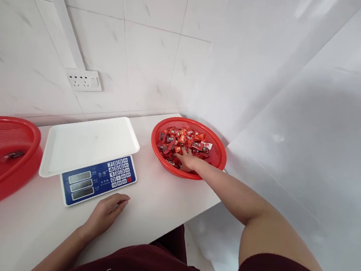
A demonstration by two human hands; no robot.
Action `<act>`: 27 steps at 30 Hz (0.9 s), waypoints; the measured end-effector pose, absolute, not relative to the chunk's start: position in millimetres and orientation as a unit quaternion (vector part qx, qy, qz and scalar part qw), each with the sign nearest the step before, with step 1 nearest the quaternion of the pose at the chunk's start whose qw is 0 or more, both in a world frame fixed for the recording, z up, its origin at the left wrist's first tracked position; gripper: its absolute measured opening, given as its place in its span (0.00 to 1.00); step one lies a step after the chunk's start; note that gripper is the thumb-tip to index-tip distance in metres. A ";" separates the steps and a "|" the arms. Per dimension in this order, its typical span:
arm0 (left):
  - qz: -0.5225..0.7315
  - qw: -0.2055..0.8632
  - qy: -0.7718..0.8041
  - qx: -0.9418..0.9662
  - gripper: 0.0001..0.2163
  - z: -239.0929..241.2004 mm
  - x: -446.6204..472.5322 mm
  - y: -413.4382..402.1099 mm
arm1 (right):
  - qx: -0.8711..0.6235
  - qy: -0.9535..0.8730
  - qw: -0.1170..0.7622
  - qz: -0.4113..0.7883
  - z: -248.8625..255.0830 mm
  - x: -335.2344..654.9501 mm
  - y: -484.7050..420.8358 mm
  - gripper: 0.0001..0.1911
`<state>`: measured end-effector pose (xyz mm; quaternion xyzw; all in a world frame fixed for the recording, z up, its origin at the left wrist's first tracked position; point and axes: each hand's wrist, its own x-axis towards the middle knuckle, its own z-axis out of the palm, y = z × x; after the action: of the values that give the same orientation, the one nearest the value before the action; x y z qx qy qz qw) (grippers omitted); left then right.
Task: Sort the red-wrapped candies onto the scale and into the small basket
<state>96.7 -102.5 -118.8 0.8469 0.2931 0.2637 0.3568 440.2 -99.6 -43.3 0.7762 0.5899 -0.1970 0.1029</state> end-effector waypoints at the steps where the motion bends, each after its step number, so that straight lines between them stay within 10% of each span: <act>1: 0.261 0.359 0.296 0.846 0.10 -118.4 96.7 -102.3 | 0.773 0.601 0.086 -0.185 -46.3 439.0 -99.5 0.38; 11: 0.236 0.383 0.309 0.838 0.10 -115.4 97.4 -102.7 | 0.750 0.625 -0.098 -0.192 -31.3 456.4 -91.6 0.09; 27: 0.230 0.396 0.317 0.831 0.10 -116.0 98.0 -104.0 | 0.763 0.474 -0.318 -0.303 -14.5 466.4 -101.9 0.14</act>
<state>98.0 -104.0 -116.0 0.8308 0.3165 0.2301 0.3959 466.4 -101.9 -14.5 0.7632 0.4741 -0.3029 -0.3179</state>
